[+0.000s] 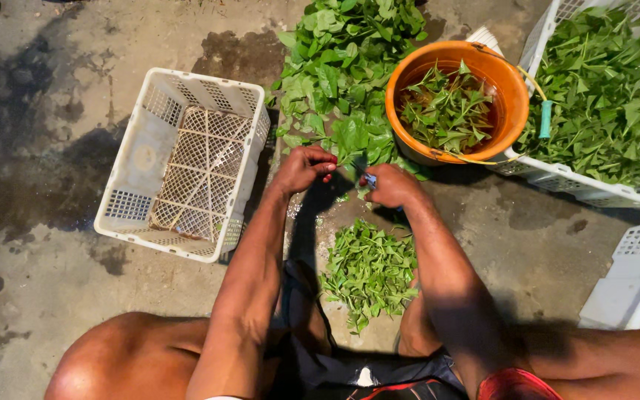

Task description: The person sits on the floor and uses shears to trim stems from leafy green vegetables. They place the trimmed leaves into a white crate and wash them in an orange bucket of water before transferring them to another crate.

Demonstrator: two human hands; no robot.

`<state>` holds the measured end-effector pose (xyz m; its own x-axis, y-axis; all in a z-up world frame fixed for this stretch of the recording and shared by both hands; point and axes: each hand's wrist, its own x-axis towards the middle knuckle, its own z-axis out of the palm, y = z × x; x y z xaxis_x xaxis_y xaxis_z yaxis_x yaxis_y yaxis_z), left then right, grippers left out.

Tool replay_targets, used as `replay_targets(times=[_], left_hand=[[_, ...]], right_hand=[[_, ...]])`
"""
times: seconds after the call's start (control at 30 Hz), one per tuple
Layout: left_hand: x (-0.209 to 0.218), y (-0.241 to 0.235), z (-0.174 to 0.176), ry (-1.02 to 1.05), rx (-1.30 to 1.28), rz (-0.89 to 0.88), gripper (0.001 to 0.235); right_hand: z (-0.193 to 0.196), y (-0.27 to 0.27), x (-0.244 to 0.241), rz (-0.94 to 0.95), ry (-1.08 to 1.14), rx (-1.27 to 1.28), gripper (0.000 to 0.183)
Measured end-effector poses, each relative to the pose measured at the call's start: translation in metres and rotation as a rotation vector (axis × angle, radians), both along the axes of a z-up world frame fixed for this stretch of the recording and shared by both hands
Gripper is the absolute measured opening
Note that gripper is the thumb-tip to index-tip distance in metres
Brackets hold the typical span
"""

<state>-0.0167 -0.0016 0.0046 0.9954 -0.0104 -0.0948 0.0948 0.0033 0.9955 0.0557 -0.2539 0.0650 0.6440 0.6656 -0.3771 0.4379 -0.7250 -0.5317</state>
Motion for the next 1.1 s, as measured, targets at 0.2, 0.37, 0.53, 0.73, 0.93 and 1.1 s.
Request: replay_targets(times=[0.2, 0.37, 0.53, 0.73, 0.93, 1.1], left_hand=[[0.0, -0.004, 0.0, 0.011, 0.02, -0.105, 0.015], [0.0, -0.004, -0.001, 0.047, -0.007, -0.163, 0.014], [0.001, -0.003, -0.004, 0.09, 0.027, -0.196, 0.016], [-0.001, 0.01, -0.003, 0.112, -0.01, -0.202, 0.018], [-0.006, 0.016, 0.001, 0.154, 0.017, -0.21, 0.018], [-0.008, 0.011, 0.0, 0.165, 0.007, -0.286, 0.018]], right_hand=[[0.008, 0.004, -0.004, 0.009, 0.025, 0.027, 0.044], [0.007, 0.002, -0.002, 0.009, -0.016, 0.045, 0.045], [0.0, 0.001, -0.001, 0.009, -0.119, 0.09, 0.045], [0.004, -0.012, 0.006, -0.064, -0.101, -0.035, 0.033], [0.013, -0.017, 0.009, 0.029, 0.001, 0.117, 0.048], [0.005, -0.008, 0.006, 0.073, -0.052, 0.127, 0.049]])
